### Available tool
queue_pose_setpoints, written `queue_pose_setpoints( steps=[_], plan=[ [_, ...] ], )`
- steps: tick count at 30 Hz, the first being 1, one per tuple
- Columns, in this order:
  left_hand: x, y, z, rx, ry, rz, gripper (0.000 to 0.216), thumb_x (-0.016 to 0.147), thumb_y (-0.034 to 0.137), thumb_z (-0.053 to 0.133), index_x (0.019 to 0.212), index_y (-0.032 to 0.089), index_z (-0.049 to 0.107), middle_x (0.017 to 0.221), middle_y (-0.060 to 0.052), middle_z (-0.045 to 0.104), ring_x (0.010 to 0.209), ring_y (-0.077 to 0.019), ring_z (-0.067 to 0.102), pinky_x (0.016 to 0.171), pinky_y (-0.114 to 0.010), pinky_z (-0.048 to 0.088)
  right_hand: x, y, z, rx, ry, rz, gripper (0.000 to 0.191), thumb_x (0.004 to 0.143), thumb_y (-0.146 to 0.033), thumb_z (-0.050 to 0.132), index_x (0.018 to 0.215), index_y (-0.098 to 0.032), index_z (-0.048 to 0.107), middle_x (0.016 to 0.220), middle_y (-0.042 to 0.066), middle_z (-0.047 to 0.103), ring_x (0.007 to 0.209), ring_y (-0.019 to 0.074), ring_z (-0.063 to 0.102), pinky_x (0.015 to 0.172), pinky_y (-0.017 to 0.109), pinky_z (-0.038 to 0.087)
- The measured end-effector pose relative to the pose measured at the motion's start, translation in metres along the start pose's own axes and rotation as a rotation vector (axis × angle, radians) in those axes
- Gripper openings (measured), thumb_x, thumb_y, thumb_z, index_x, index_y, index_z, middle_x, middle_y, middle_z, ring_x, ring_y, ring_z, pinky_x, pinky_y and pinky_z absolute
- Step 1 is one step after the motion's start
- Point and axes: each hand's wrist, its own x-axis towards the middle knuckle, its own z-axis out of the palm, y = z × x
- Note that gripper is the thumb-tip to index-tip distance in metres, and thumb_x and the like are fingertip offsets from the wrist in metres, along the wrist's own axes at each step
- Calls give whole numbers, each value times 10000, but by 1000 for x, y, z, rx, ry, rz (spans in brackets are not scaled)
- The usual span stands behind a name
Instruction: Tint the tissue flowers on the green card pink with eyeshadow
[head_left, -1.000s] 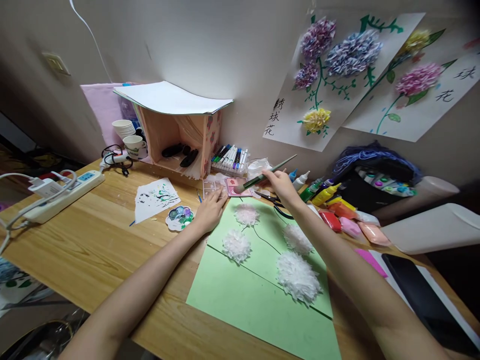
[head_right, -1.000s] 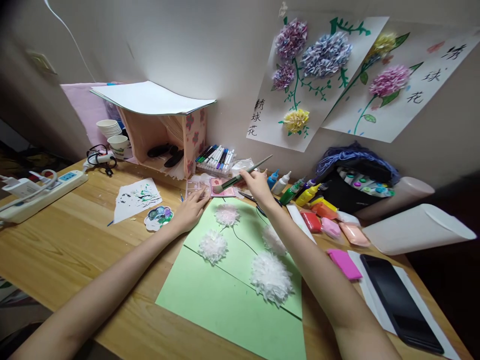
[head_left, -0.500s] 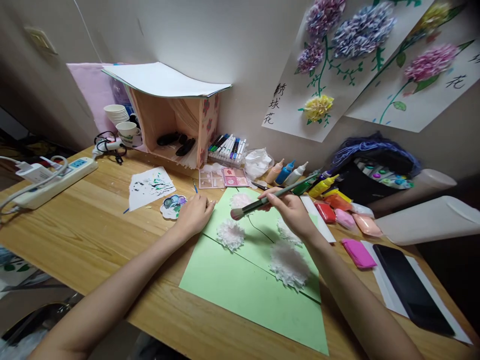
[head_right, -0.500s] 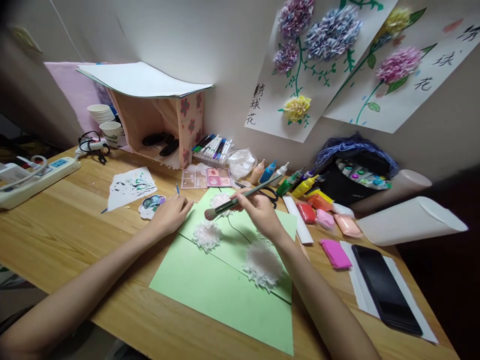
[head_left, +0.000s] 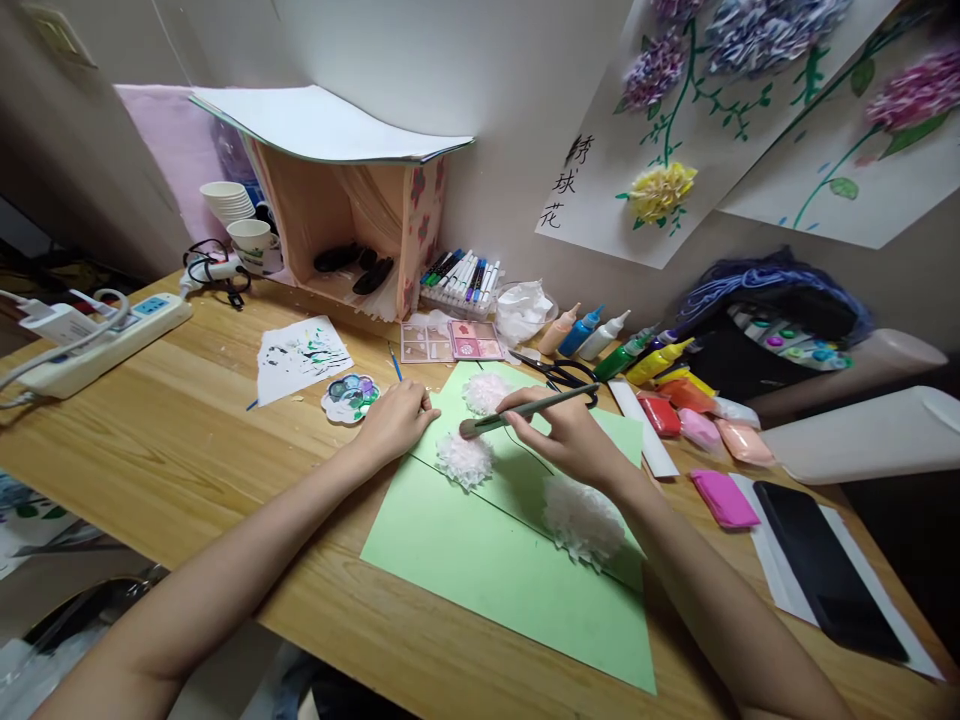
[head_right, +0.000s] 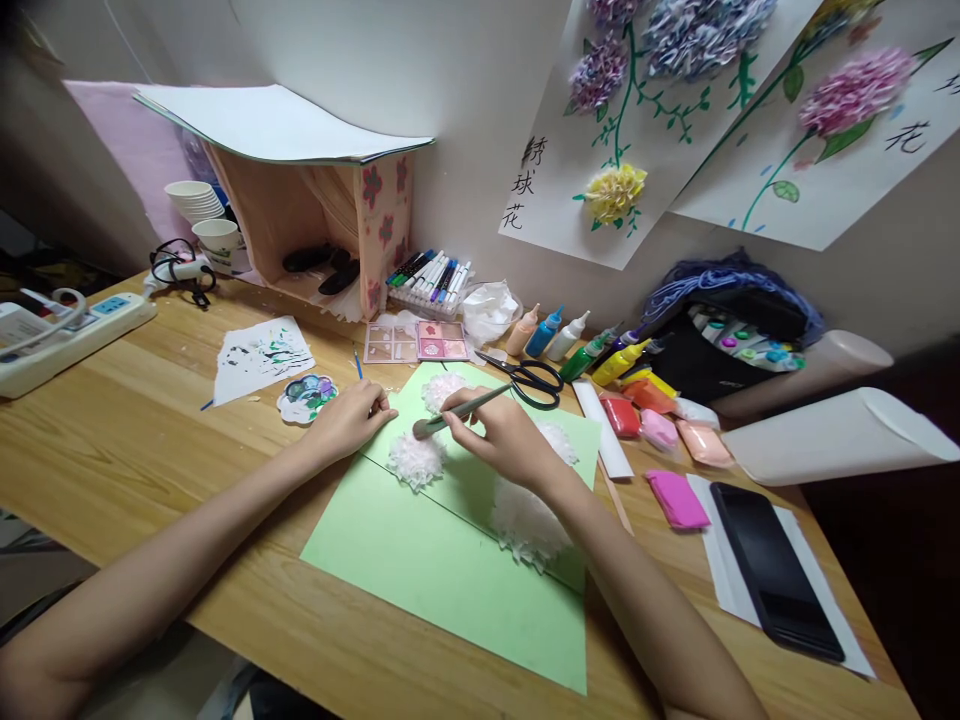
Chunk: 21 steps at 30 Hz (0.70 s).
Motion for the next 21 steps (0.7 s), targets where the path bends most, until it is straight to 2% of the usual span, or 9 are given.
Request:
queue_pose_setpoints(
  steps=[4, 7, 9, 11, 14, 17, 21],
  plan=[
    [1, 0, -1, -25, -4, -1, 153, 851, 324, 541, 776, 190, 536, 853, -52, 578, 836, -218, 556, 665, -298, 383, -2, 3, -12, -36, 4, 78, 165, 888, -264, 494, 861, -185, 636, 779, 28, 679, 663, 148, 596, 613, 261, 445],
    [1, -1, 0, -38, 5, 10, 153, 841, 328, 550, 771, 192, 540, 845, -46, 577, 837, -217, 551, 666, -300, 379, -3, 3, -20, -26, 69, 143, 176, 875, -268, 510, 793, -183, 640, 704, 12, 661, 621, 140, 584, 567, 243, 437],
    [2, -2, 0, -43, 16, 18, 152, 834, 329, 558, 769, 193, 544, 838, -43, 575, 832, -216, 548, 664, -303, 374, -3, 2, -24, -4, 143, 151, 174, 872, -270, 513, 798, -183, 645, 714, 16, 664, 636, 146, 595, 569, 245, 448],
    [2, -2, 1, -48, 24, 28, 146, 830, 325, 561, 770, 192, 548, 832, -41, 574, 827, -215, 546, 662, -305, 372, -4, 0, -27, 33, 162, 95, 163, 876, -267, 510, 859, -187, 651, 781, 28, 679, 695, 157, 618, 621, 260, 475],
    [2, -3, 1, -62, 28, 37, 130, 827, 308, 559, 773, 190, 552, 830, -40, 576, 823, -212, 545, 665, -306, 374, -5, -4, -27, 109, -11, -63, 169, 875, -243, 519, 981, -200, 643, 916, 50, 691, 827, 171, 638, 737, 286, 501],
    [3, -3, 2, -84, 24, 37, 130, 822, 306, 565, 767, 188, 554, 829, -39, 578, 827, -210, 547, 677, -307, 380, -5, -5, -25, 144, -222, -157, 185, 866, -219, 531, 1016, -197, 638, 934, 55, 690, 861, 165, 632, 765, 283, 501],
    [3, -2, 0, -100, 21, 23, 139, 815, 307, 578, 750, 188, 549, 835, -38, 584, 834, -210, 549, 677, -306, 380, -4, 2, -27, 133, -293, -138, 172, 853, -191, 528, 987, -192, 636, 908, 43, 684, 839, 156, 622, 757, 276, 494]
  ],
)
